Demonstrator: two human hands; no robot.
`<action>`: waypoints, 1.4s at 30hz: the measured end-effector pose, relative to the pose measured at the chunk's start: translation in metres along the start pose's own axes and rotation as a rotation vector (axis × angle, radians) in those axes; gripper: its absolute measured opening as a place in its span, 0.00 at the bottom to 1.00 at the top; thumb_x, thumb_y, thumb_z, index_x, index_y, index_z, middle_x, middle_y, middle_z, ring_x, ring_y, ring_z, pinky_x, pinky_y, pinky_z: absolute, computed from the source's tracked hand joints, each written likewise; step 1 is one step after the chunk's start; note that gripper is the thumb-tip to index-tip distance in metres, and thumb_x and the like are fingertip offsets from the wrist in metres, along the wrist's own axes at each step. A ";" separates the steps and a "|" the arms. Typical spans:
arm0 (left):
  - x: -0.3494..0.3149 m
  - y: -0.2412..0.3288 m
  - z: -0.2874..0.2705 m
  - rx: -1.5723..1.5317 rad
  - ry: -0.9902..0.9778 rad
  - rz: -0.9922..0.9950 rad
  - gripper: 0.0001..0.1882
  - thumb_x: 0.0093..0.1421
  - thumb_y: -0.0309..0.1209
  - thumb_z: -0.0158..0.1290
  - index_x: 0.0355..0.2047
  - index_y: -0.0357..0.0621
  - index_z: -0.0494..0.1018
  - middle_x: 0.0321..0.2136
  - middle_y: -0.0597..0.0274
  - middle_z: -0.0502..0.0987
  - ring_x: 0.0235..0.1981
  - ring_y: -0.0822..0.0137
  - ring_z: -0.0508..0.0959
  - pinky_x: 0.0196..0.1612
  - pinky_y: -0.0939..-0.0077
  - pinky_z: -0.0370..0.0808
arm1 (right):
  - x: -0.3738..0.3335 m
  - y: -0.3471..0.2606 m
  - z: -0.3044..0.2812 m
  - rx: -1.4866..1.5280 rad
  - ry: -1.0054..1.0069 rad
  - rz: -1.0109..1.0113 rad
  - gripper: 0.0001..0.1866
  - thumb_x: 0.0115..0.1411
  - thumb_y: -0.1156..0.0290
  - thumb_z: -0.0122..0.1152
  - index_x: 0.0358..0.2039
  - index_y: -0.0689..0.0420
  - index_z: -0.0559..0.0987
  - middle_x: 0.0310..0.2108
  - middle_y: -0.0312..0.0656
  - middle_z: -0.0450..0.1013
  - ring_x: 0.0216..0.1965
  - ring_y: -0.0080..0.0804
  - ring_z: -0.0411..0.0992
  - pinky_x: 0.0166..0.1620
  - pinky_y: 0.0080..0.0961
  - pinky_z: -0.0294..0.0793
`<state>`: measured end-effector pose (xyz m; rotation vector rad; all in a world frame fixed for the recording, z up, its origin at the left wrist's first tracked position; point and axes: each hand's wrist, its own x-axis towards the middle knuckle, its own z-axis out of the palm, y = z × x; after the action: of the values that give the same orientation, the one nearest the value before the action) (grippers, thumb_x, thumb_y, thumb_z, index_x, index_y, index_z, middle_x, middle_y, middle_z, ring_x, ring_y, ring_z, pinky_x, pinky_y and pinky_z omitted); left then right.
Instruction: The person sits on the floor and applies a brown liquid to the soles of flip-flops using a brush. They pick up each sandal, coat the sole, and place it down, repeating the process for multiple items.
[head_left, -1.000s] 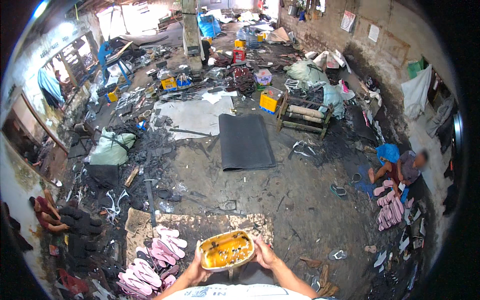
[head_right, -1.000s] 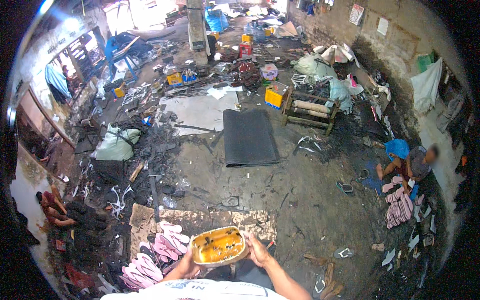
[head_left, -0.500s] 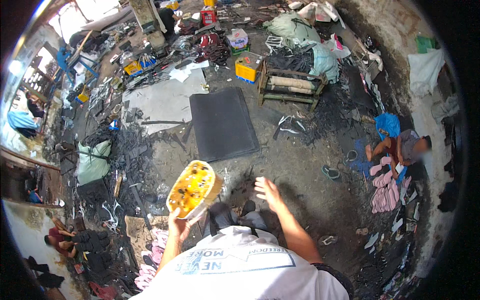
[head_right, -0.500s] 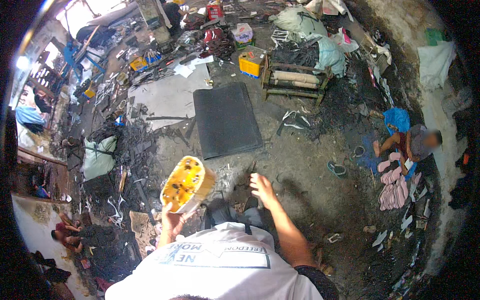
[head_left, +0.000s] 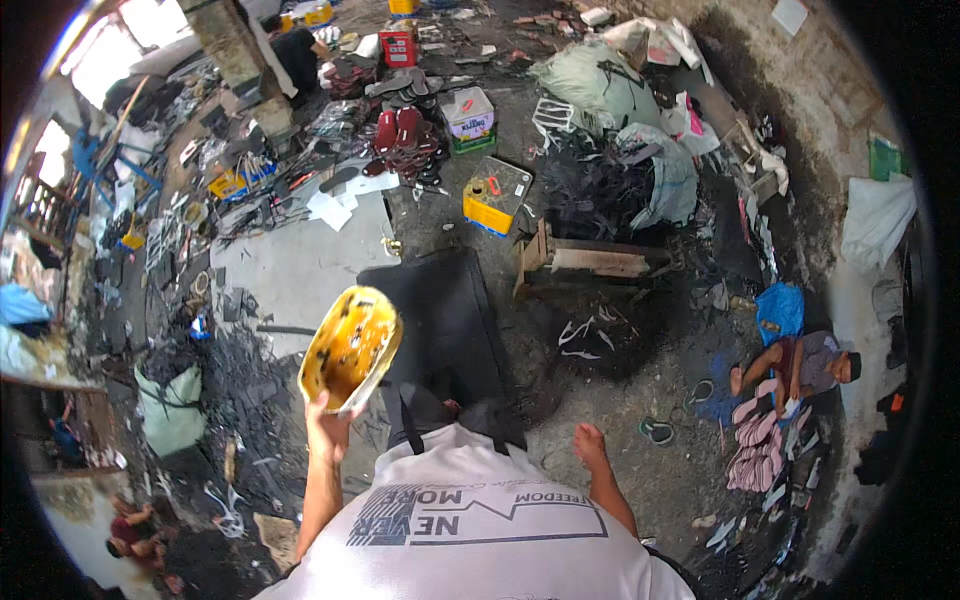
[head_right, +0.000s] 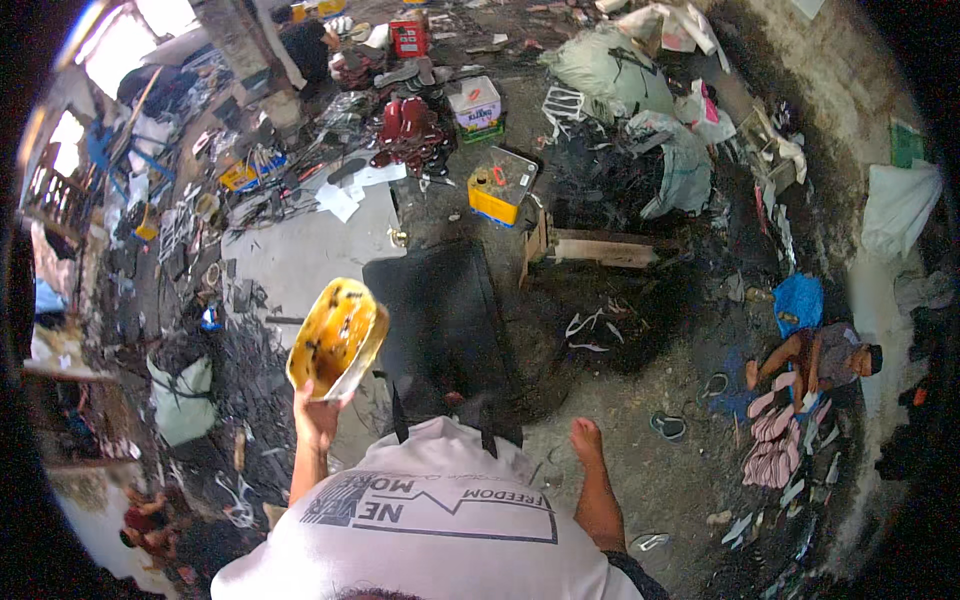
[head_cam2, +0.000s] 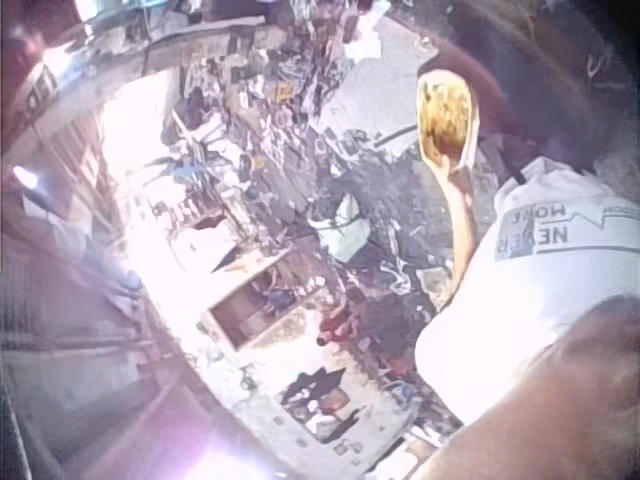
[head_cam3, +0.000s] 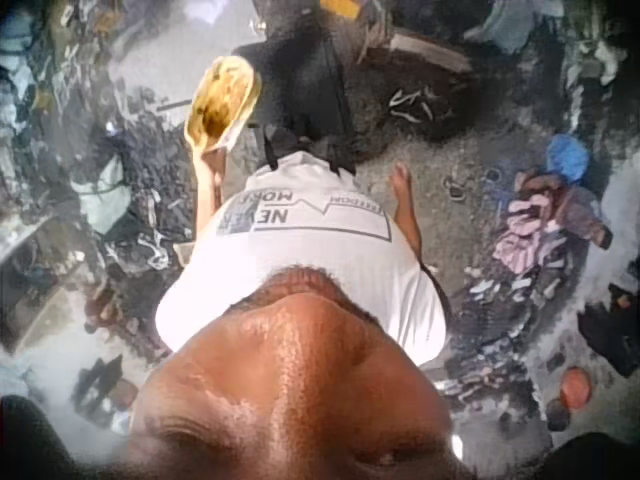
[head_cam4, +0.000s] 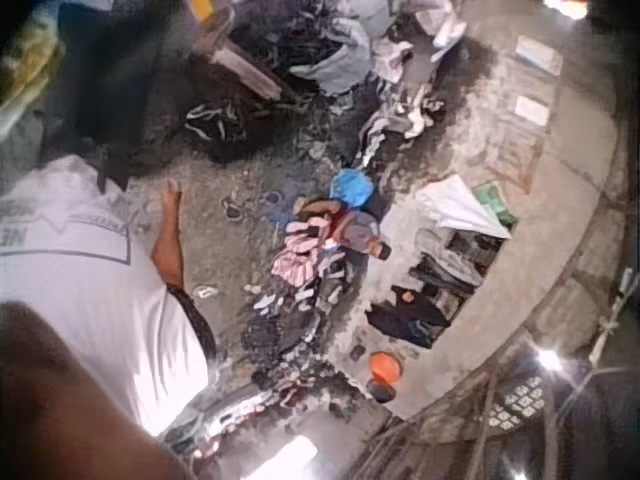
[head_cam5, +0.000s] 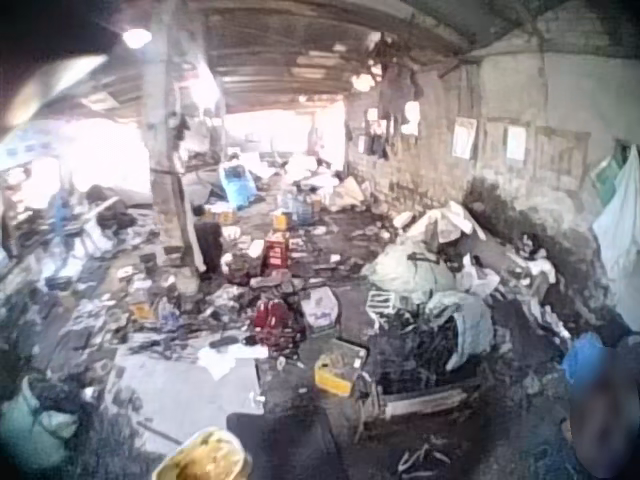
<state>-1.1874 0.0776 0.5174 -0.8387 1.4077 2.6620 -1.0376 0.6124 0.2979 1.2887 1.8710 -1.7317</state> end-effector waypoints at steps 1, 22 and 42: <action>0.046 0.009 0.022 0.012 -0.017 -0.003 0.40 0.57 0.43 0.59 0.68 0.52 0.58 0.65 0.59 0.67 0.63 0.51 0.70 0.54 0.41 0.75 | 0.004 0.019 -0.027 0.188 0.049 0.164 0.18 0.68 0.59 0.61 0.52 0.56 0.75 0.31 0.37 0.74 0.31 0.28 0.73 0.35 0.33 0.76; 0.606 0.118 0.519 0.214 -0.003 -0.060 0.44 0.53 0.49 0.65 0.66 0.58 0.56 0.63 0.53 0.61 0.63 0.45 0.65 0.51 0.41 0.75 | 0.254 -0.476 -0.033 0.175 0.411 -0.157 0.31 0.65 0.52 0.62 0.64 0.50 0.68 0.52 0.39 0.70 0.49 0.33 0.72 0.49 0.41 0.72; 1.061 0.001 0.988 0.225 -0.230 -0.468 0.37 0.60 0.45 0.56 0.68 0.63 0.55 0.66 0.60 0.59 0.64 0.53 0.64 0.57 0.39 0.68 | 0.736 -0.861 0.085 0.405 0.255 0.226 0.21 0.68 0.57 0.59 0.56 0.53 0.76 0.41 0.36 0.75 0.39 0.30 0.73 0.38 0.35 0.73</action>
<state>-2.5401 0.5969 0.4713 -0.7062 1.2412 2.1291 -2.1257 0.9388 0.3089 1.8698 1.4574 -1.9597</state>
